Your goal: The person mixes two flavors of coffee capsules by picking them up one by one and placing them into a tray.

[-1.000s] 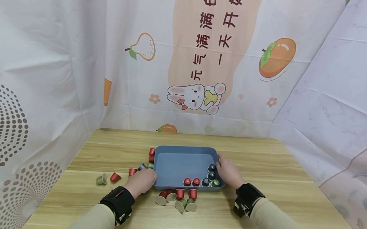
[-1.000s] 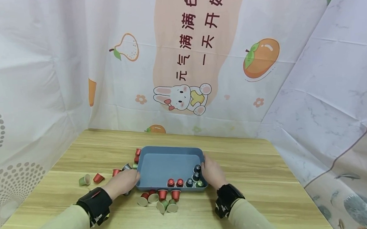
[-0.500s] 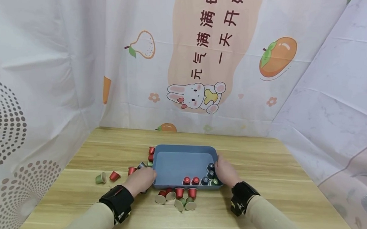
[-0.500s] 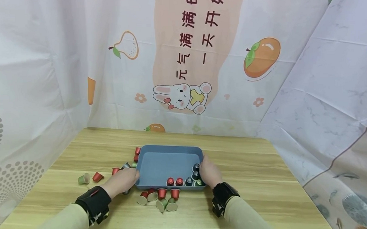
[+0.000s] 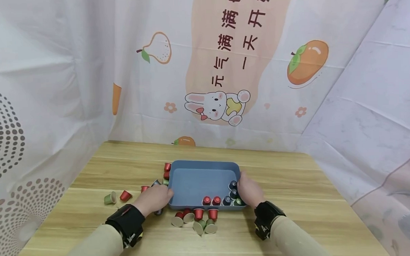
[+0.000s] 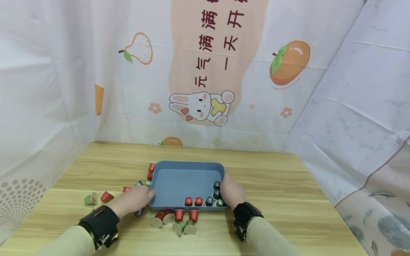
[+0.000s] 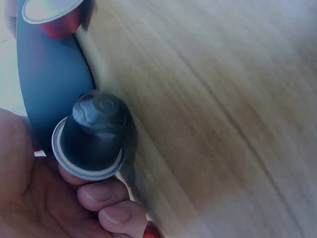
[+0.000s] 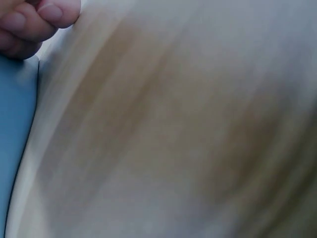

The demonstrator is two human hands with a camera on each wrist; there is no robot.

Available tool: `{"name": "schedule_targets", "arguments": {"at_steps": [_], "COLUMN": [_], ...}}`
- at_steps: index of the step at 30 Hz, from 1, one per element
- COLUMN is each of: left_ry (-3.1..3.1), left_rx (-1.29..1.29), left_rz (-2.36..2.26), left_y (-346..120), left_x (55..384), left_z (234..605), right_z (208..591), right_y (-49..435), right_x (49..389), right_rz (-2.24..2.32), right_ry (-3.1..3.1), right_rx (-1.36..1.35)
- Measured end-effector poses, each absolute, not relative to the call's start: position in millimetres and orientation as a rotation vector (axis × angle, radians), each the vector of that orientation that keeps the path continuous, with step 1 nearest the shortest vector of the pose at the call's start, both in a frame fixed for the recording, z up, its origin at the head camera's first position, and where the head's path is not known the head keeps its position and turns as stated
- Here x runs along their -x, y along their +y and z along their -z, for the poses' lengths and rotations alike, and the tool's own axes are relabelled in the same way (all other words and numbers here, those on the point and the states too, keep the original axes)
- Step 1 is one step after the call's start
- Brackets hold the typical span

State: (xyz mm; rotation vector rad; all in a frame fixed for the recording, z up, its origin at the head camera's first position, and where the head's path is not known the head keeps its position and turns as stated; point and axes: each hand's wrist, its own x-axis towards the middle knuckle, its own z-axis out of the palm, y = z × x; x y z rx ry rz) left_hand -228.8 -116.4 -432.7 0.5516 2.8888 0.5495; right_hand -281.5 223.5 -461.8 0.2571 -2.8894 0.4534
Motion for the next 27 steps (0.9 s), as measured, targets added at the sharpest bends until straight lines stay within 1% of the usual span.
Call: {"name": "schedule_targets", "arguments": {"at_steps": [3,6,11,17,27], "left_ry": [2.82,2.819,2.831,2.883,2.904], "left_rx": [-0.298,-0.217,-0.196,-0.152,-0.206], "left_rz": [-0.805,-0.835,-0.816,-0.755,-0.68], "left_y": [-120,-128,-147,-182,-233], "left_x": [229,228,225,222,216], "left_z": [429,422,410,395,382], "right_z": [461,460,461,463,463], "right_y": [223,222,223,221,222], "right_x": [282,281,281,280,279], "right_rz": [-0.455,-0.448,-0.449,-0.432,-0.425], "right_ry": [-2.893,-2.896,-2.909,-2.887,-2.848], "right_rx": [-0.24,-0.238,-0.207,-0.219,-0.265]}}
